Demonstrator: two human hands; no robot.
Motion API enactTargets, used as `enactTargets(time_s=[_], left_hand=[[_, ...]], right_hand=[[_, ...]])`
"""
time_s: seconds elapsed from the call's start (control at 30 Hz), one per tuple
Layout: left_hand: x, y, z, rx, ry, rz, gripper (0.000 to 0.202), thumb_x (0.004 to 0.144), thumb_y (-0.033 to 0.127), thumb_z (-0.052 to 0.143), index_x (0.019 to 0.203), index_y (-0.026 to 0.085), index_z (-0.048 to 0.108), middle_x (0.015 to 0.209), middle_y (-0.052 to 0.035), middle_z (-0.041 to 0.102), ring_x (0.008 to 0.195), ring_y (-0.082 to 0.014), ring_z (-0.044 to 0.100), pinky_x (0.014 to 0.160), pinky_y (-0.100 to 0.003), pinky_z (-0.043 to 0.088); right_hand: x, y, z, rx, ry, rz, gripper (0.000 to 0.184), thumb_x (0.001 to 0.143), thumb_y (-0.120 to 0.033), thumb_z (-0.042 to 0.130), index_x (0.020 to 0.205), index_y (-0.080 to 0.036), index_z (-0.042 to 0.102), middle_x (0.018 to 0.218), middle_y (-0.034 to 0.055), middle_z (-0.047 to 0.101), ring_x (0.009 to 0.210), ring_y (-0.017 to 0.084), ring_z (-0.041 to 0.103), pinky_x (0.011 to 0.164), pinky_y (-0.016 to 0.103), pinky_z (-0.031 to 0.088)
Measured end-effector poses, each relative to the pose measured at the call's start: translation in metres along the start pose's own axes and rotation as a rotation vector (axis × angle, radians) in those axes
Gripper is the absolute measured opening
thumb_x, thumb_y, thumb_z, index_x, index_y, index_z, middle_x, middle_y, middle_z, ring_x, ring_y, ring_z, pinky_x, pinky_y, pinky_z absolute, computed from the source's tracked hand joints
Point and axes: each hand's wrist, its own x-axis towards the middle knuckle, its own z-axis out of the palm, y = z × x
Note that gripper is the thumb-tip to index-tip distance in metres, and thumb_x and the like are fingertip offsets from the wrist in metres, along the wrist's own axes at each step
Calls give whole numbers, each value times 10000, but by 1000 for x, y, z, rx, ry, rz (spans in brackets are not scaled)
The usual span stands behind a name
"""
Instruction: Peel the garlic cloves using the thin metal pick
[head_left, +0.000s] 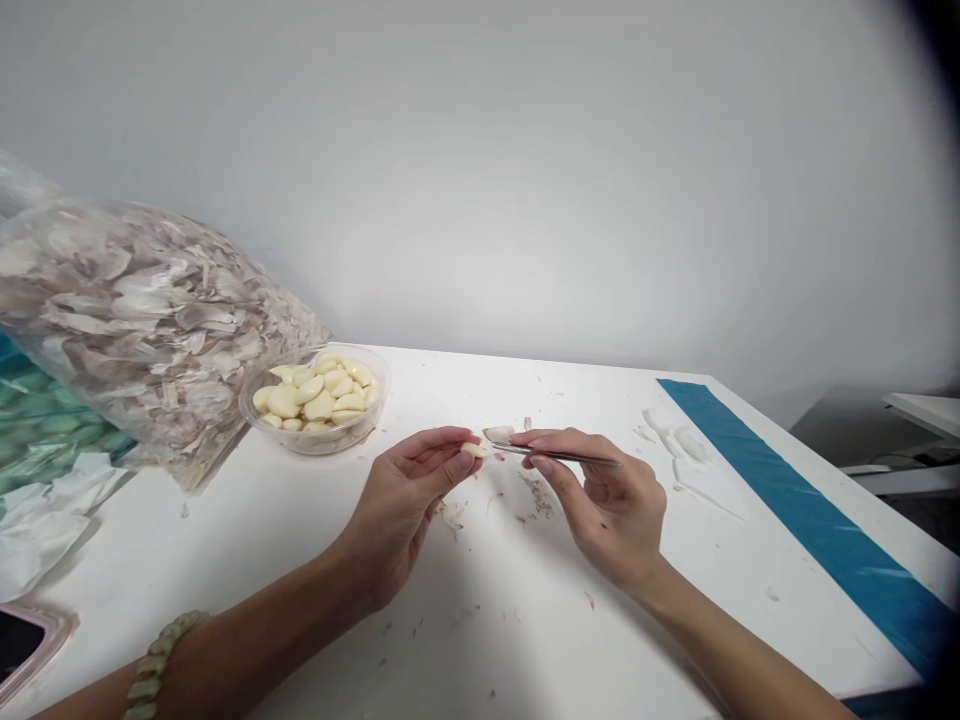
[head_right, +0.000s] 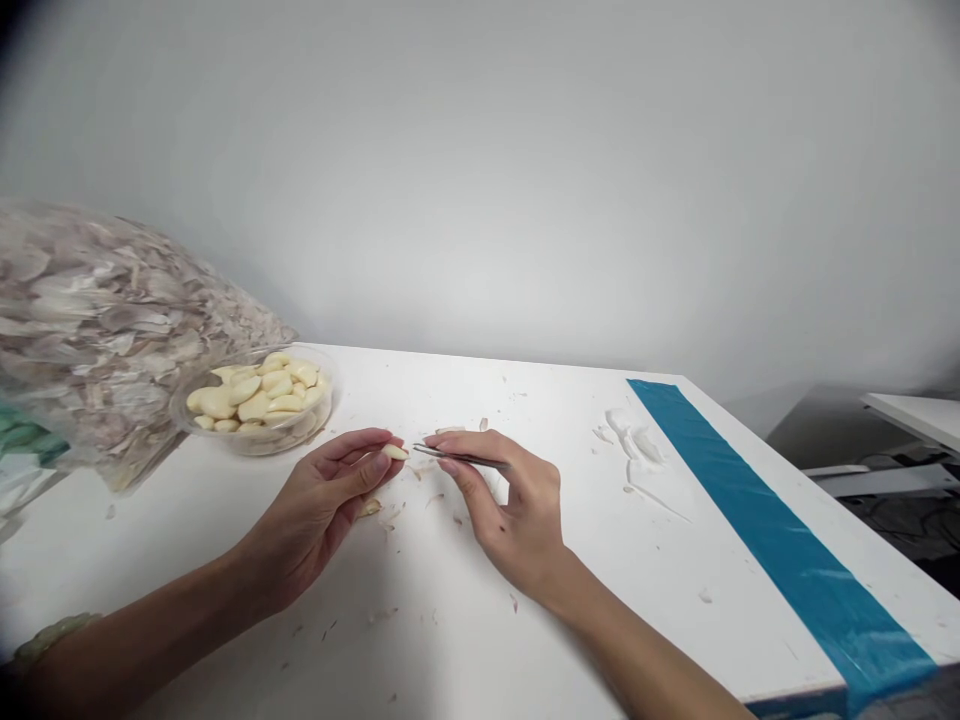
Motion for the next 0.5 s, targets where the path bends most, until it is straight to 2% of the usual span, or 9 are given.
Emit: enactTargets(time_s=[0.13,0.3,0.5], left_hand=[[-1,1,-1,9,15,5,260,591,232,814,818,191,694,781,17,686,794,-75,612,711,-134,465],[0,-1,-3,44,13,38,243,603,225,806,816,194,694,792,25,686,780,-62,600,697,-120,463],[2,-3,-4,88,-1,79,205,624,221,792,807,206,700,843,25,703,807,-71,616,702,-126,474]], right_hand=[[-1,-1,0,49,-28,7,319,803,-5,559,1021,-226,634,966,41,708,936,209,664,736,388,603],[0,0,-1,24,-25,-79,353,795,6,557,1032,-247,628,917,31,708,895,212,672,727,404,593],[1,-1,-2,-33,-80,-155,443,778,34,564,1098,-272,598,919,27,709,842,199,675,680,388,567]])
